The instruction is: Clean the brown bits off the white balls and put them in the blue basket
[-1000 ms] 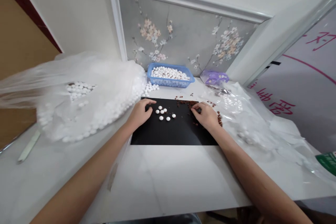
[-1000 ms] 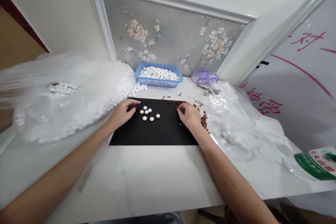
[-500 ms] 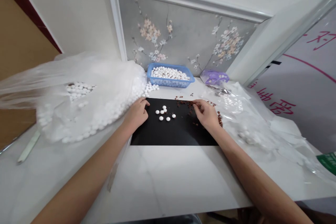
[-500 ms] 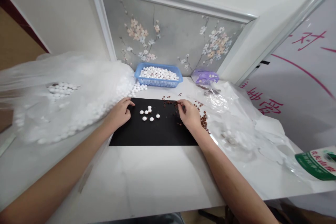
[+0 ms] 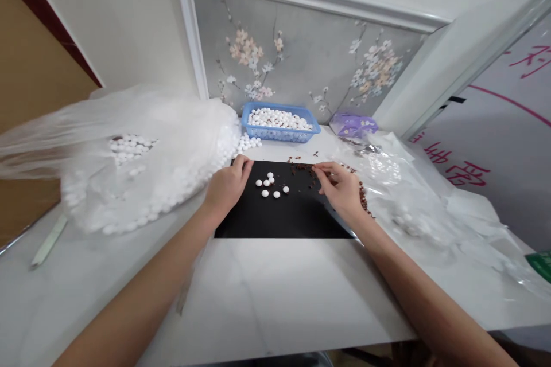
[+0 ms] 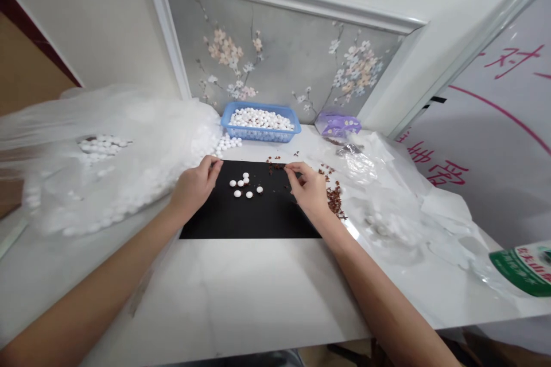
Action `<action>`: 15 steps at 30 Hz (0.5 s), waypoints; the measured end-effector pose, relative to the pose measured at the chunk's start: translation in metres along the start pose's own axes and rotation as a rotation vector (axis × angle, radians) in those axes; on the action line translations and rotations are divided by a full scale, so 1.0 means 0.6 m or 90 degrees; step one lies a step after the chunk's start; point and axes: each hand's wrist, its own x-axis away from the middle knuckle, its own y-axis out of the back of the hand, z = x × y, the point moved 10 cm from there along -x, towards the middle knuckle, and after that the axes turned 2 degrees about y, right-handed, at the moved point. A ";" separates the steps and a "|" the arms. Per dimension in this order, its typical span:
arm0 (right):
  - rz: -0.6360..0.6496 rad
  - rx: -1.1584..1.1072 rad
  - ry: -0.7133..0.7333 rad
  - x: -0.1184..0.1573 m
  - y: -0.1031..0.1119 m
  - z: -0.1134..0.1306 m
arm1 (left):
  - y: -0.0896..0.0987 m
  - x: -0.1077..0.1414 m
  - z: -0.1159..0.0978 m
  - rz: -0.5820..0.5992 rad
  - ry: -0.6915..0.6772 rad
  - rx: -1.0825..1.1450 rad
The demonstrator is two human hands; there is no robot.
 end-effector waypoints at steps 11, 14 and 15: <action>-0.051 -0.036 0.067 0.022 0.007 0.065 | -0.099 0.042 -0.061 0.271 0.176 0.785; -0.046 -0.046 0.120 0.028 0.007 0.092 | -0.118 0.059 -0.073 0.342 0.209 0.842; -0.039 -0.047 0.134 0.030 0.006 0.098 | -0.122 0.063 -0.074 0.357 0.223 0.849</action>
